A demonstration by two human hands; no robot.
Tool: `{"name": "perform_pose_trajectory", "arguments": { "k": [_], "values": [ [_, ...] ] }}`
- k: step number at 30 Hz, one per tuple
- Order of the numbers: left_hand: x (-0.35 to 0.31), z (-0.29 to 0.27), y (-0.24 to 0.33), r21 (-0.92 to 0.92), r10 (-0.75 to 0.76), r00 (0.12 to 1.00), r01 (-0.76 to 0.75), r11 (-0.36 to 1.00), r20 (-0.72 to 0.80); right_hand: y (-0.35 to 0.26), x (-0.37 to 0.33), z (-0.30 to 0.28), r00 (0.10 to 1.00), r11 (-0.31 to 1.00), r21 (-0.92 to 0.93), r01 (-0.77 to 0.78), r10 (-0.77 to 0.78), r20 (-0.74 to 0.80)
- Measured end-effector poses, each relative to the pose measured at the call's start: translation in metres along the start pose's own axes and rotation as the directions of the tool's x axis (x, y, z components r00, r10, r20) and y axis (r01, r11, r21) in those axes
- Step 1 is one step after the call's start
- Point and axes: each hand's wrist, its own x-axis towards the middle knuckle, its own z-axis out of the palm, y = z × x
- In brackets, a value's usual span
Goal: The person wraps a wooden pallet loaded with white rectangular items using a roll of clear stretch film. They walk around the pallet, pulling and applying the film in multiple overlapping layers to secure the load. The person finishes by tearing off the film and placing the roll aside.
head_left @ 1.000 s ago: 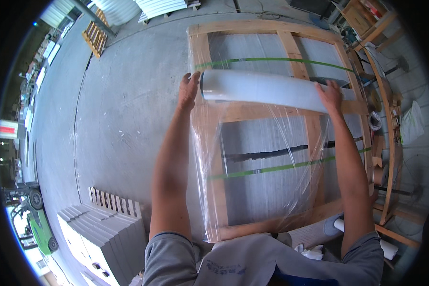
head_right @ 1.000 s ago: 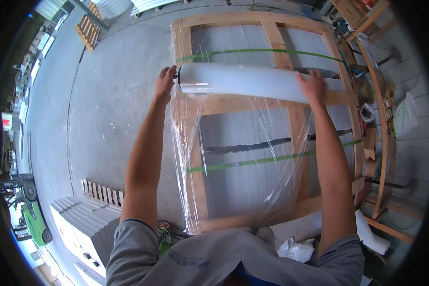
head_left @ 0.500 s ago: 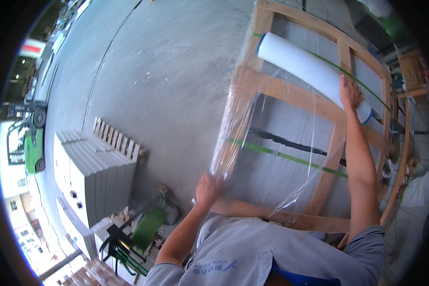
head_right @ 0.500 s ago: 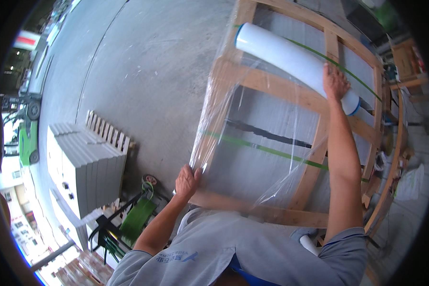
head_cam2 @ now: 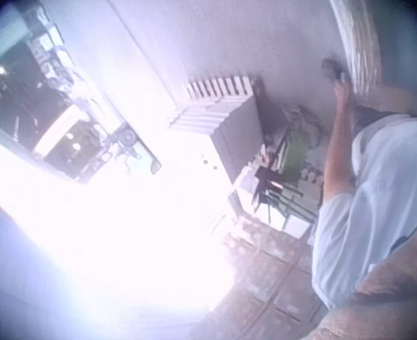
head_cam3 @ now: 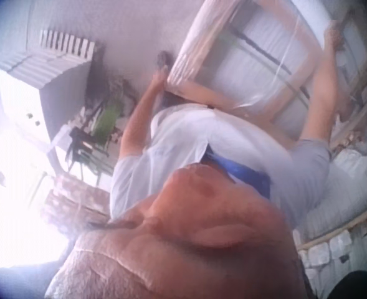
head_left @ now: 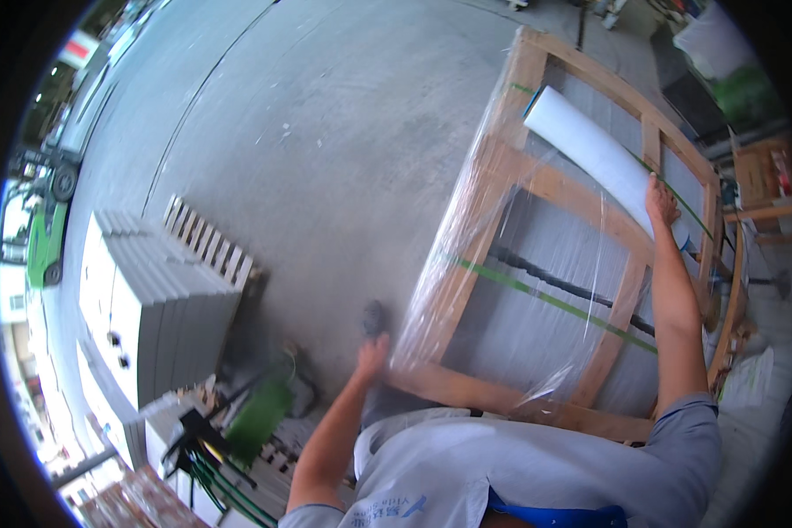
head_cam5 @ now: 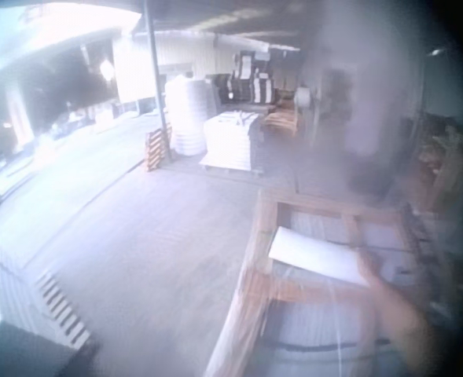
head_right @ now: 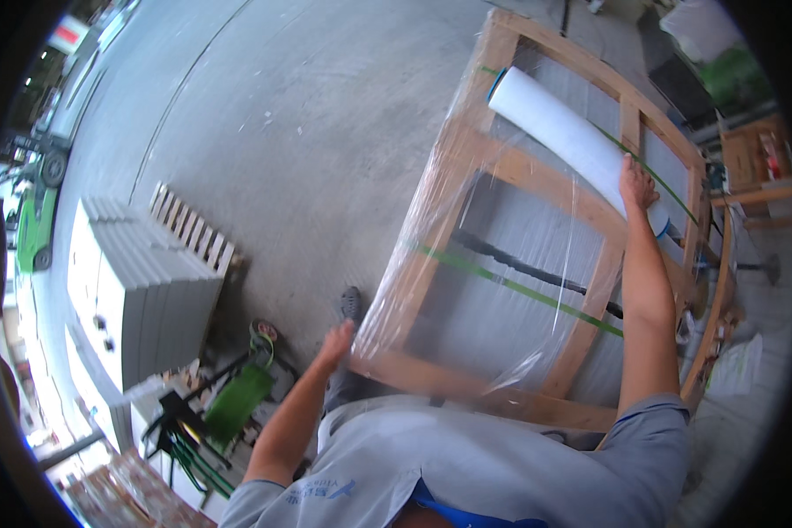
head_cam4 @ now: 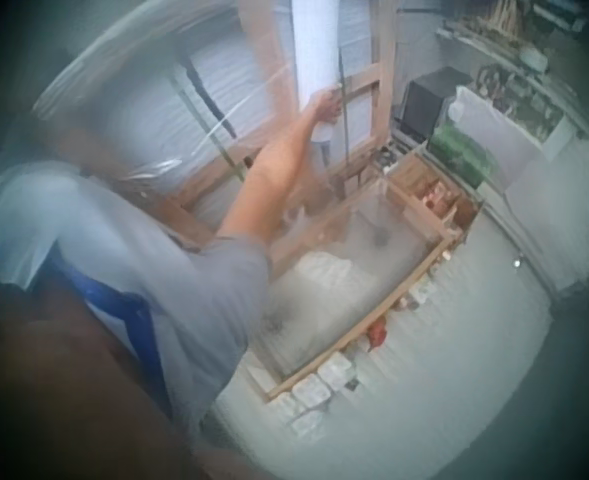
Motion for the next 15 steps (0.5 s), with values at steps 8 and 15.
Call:
{"name": "perform_pose_trajectory", "arguments": {
  "k": [8, 15],
  "values": [
    [0.058, -0.009, -0.016, -0.407, 0.052, 0.668, 0.387, 0.827, 0.742, -0.129, -0.054, 0.038, 0.963, 0.997, -0.054, -0.054, 0.038, -0.265],
    [0.155, -0.152, -0.007, -0.424, 0.029, 0.796, 0.291, 0.857, 0.605, -0.139, -0.055, 0.027, 0.978, 0.997, -0.031, -0.069, 0.062, -0.201]
  ]
}}
